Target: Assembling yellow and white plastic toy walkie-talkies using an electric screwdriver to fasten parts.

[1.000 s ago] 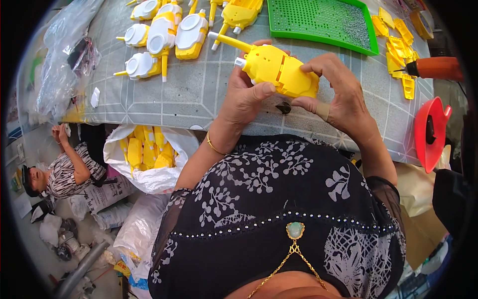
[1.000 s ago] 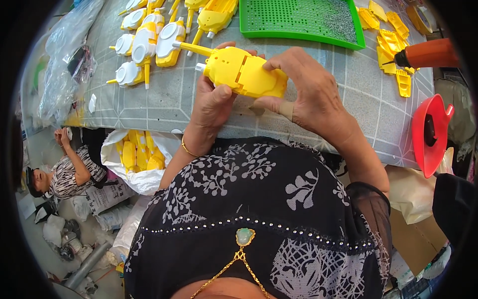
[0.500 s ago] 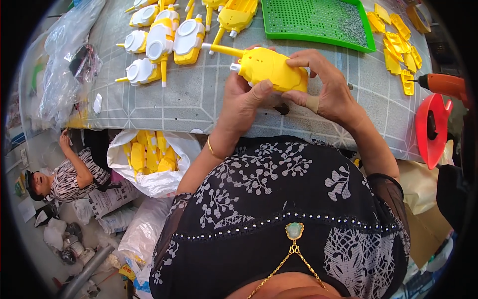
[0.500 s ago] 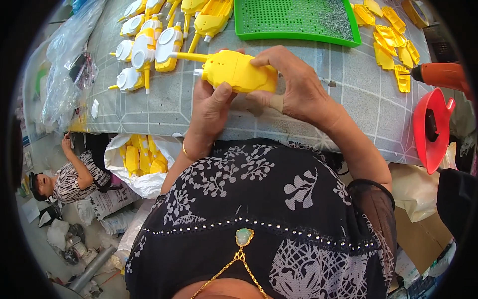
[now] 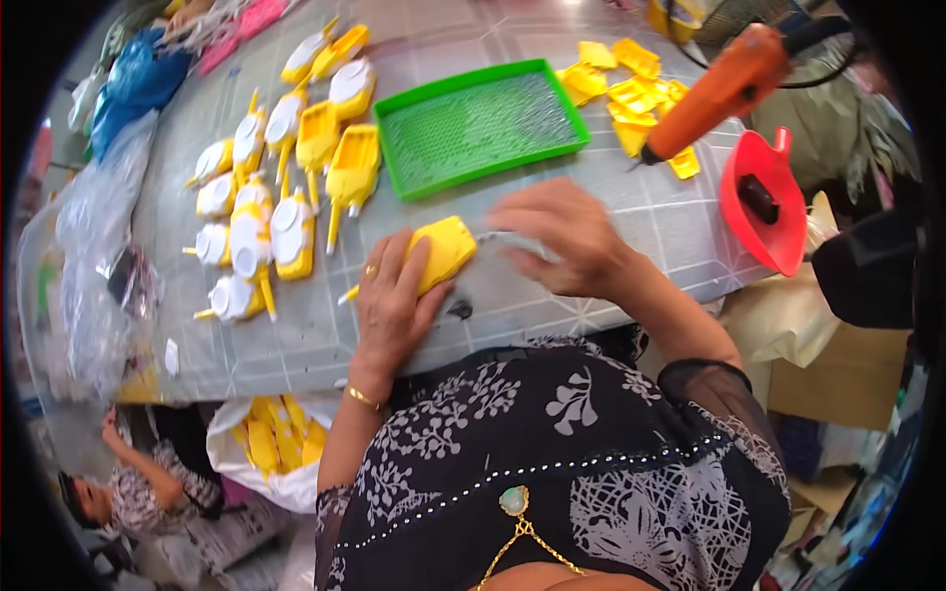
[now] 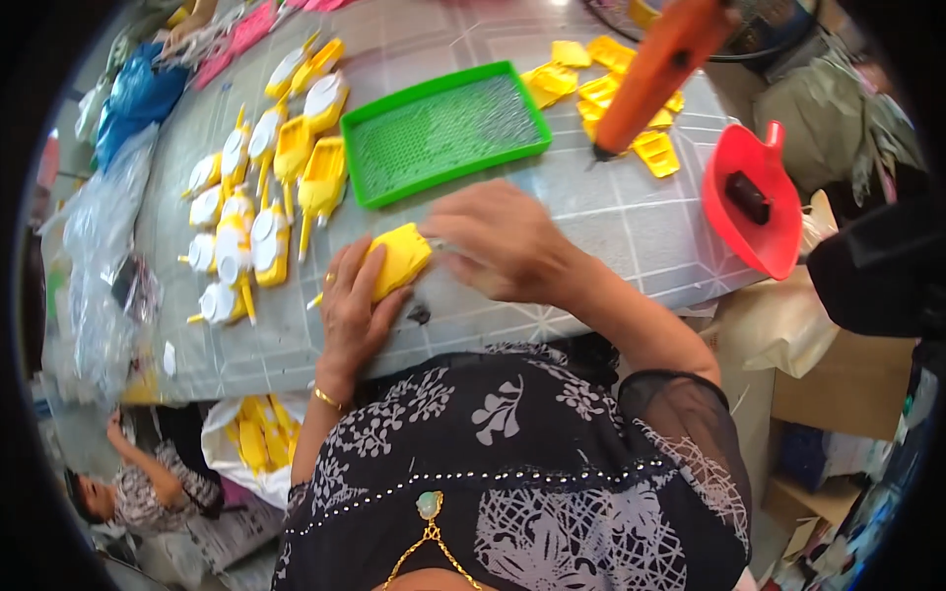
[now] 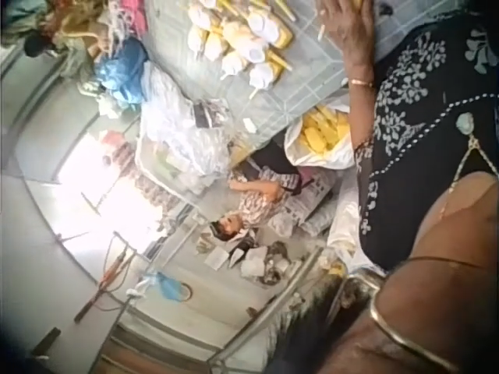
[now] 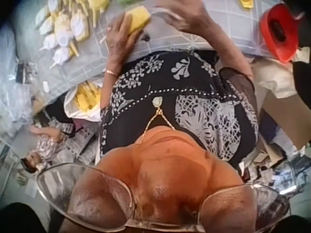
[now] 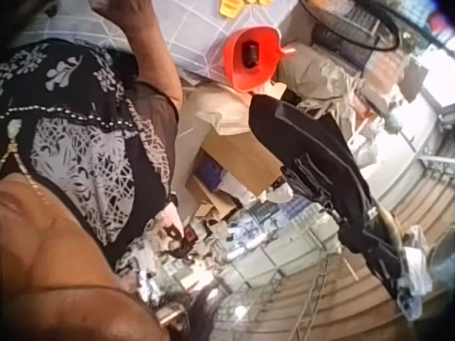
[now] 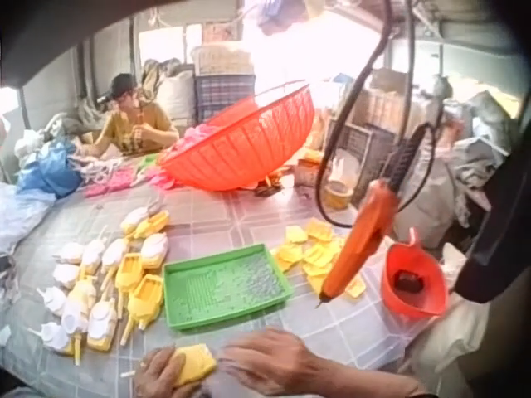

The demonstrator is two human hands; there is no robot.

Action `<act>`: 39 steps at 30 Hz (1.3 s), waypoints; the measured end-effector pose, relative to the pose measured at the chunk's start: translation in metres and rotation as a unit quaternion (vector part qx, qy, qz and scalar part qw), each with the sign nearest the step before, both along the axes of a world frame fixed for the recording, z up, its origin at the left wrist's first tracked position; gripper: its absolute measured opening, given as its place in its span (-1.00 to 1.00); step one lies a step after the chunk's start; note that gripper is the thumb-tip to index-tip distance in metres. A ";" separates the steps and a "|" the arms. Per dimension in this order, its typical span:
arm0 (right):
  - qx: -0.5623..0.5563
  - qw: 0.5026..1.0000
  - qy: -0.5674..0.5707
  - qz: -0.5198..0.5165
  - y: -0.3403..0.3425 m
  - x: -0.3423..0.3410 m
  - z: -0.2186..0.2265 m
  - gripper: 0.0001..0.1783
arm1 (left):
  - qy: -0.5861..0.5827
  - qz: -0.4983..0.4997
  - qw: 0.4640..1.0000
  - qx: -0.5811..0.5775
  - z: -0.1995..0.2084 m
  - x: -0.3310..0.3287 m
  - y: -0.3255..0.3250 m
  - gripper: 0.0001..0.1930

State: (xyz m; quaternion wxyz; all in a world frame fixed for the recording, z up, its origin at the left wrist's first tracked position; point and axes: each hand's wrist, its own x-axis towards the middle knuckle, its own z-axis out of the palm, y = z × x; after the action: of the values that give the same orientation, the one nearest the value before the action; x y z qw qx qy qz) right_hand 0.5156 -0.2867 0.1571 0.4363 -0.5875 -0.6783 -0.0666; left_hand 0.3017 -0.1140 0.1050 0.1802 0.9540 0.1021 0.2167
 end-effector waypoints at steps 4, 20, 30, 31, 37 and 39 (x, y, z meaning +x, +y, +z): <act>0.242 0.916 0.009 -0.319 -0.071 0.030 0.012 -0.62 | -0.029 0.012 0.999 0.017 -0.005 -0.002 -0.005 -0.40; 0.124 0.866 0.485 0.001 0.055 0.077 0.027 -0.75 | -0.079 0.029 0.996 0.022 -0.011 0.002 -0.001 -0.47; 0.101 0.867 0.488 0.005 0.119 0.071 -0.007 -0.77 | -0.101 0.066 0.993 0.000 -0.010 0.003 0.005 -0.46; 0.130 0.859 0.494 0.029 0.121 0.072 -0.010 -0.81 | -0.099 0.065 0.993 -0.003 -0.009 0.004 0.005 -0.46; 0.106 0.880 0.461 0.044 0.121 0.074 -0.015 -0.81 | -0.094 0.065 0.993 -0.006 -0.014 0.004 0.008 -0.46; 0.106 0.875 0.471 0.050 0.122 0.073 -0.016 -0.81 | -0.096 0.064 0.993 -0.002 -0.016 0.004 0.009 -0.46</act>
State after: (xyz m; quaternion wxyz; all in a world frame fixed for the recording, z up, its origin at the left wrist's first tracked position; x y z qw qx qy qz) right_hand 0.5891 -0.1644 0.1408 0.7662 -0.4651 -0.4103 0.1681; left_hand 0.3056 -0.1052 0.0886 0.1772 0.9198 0.1453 0.3184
